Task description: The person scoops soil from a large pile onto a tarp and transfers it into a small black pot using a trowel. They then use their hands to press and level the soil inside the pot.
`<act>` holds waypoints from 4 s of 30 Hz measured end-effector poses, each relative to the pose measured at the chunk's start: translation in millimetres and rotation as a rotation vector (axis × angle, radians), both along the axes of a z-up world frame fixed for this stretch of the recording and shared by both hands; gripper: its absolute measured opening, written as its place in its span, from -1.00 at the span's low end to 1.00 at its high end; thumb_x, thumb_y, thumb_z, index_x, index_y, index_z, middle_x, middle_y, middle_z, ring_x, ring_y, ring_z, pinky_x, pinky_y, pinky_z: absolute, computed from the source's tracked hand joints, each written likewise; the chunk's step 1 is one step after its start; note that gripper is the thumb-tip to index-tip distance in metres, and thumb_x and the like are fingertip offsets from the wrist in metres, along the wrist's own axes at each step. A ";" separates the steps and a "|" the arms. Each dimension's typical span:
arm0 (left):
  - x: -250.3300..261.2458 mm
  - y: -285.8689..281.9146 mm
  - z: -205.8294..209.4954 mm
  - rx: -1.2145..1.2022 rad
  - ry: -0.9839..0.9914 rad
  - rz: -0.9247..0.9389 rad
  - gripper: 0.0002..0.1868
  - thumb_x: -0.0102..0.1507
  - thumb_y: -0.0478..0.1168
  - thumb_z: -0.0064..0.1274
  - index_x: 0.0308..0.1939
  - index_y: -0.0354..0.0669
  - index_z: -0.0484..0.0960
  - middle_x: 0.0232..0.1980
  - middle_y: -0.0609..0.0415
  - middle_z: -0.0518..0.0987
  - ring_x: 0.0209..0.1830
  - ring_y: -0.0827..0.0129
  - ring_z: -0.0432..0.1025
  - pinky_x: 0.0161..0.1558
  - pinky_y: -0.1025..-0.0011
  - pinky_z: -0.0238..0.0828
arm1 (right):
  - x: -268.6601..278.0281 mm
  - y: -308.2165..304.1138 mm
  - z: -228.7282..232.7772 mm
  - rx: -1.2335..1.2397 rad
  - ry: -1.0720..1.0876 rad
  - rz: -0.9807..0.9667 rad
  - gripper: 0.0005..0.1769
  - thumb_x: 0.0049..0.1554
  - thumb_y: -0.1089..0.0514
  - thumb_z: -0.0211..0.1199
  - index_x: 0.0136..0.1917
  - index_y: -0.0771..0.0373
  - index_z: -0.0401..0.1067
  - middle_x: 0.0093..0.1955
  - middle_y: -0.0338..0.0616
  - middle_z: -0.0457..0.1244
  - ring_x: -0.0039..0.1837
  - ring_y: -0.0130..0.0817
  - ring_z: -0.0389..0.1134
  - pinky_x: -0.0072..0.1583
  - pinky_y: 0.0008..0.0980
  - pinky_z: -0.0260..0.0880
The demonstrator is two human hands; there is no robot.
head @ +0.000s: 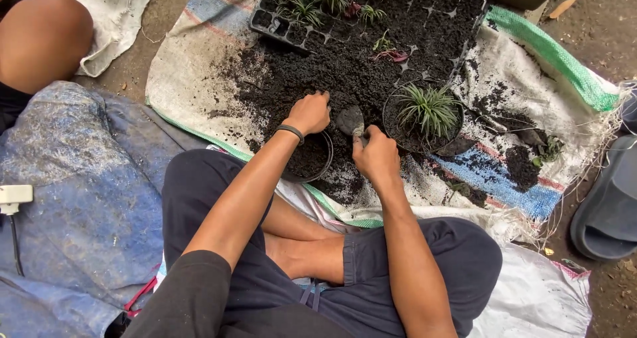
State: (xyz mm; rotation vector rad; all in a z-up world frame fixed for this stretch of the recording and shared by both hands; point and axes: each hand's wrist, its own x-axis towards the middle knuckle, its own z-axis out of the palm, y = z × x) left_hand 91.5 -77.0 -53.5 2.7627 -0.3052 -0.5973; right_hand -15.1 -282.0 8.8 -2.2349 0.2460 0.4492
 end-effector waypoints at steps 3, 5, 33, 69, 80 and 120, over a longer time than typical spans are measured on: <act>-6.4 -2.1 9.1 -0.016 -0.013 -0.002 -0.46 0.39 -0.21 -0.16 0.42 -0.43 0.39 0.34 -0.59 0.41 0.25 -0.38 0.43 0.13 -0.18 0.49 | 3.8 -7.4 -15.4 0.025 -0.032 -0.028 -0.66 0.17 0.08 0.23 0.11 0.35 0.55 -0.08 0.34 0.40 0.02 0.34 0.46 -0.02 0.19 0.46; -13.4 -1.6 30.5 -0.067 -0.019 0.015 -0.46 0.40 -0.22 -0.15 0.43 -0.43 0.38 0.35 -0.58 0.40 0.28 -0.36 0.41 0.15 -0.17 0.47 | 3.0 -12.2 1.4 0.018 -0.037 -0.024 -0.66 0.15 0.07 0.26 0.10 0.33 0.56 -0.08 0.34 0.40 0.03 0.35 0.46 -0.01 0.18 0.45; -147.8 24.3 61.6 0.207 0.085 -0.197 0.02 0.38 0.50 -0.72 0.57 -0.25 0.19 0.60 -0.23 0.22 0.59 -0.03 0.16 0.51 -0.16 -0.16 | -37.5 -76.6 93.4 -0.154 -0.258 0.235 -0.73 0.09 0.05 0.43 0.06 0.10 0.60 -0.20 0.17 0.44 -0.11 0.25 0.48 -0.03 0.09 0.42; -36.9 26.9 91.8 -0.357 -0.106 -0.091 -0.06 0.45 0.37 -0.71 0.44 -0.35 0.40 0.46 -0.38 0.36 0.48 -0.16 0.27 0.38 -0.16 0.08 | -6.8 -16.1 67.6 0.063 -0.081 -0.091 -0.79 0.10 0.20 0.46 -0.01 0.35 0.60 -0.07 0.28 0.40 0.00 -0.01 0.44 0.00 -0.12 0.41; -112.9 68.4 113.4 -0.282 -0.102 -0.149 -0.39 0.42 0.13 -0.27 0.23 -0.26 0.61 0.19 -0.24 0.60 0.18 -0.12 0.50 0.16 -0.10 0.34 | -49.5 -5.2 142.4 -0.520 -0.111 0.238 -0.69 0.10 -0.05 0.40 0.10 0.03 0.61 -0.12 0.19 0.44 0.03 0.29 0.47 0.03 0.15 0.45; -80.8 51.2 6.3 -0.252 -0.648 -0.125 -0.85 0.21 -0.35 0.14 -0.46 -0.10 0.71 -0.50 0.08 0.54 -0.35 0.20 0.37 -0.28 0.26 0.27 | -65.1 110.8 118.8 -1.040 -0.182 0.683 -0.75 0.17 0.06 0.08 0.04 0.04 0.53 -0.26 -0.02 0.41 -0.17 0.11 0.51 -0.14 0.06 0.50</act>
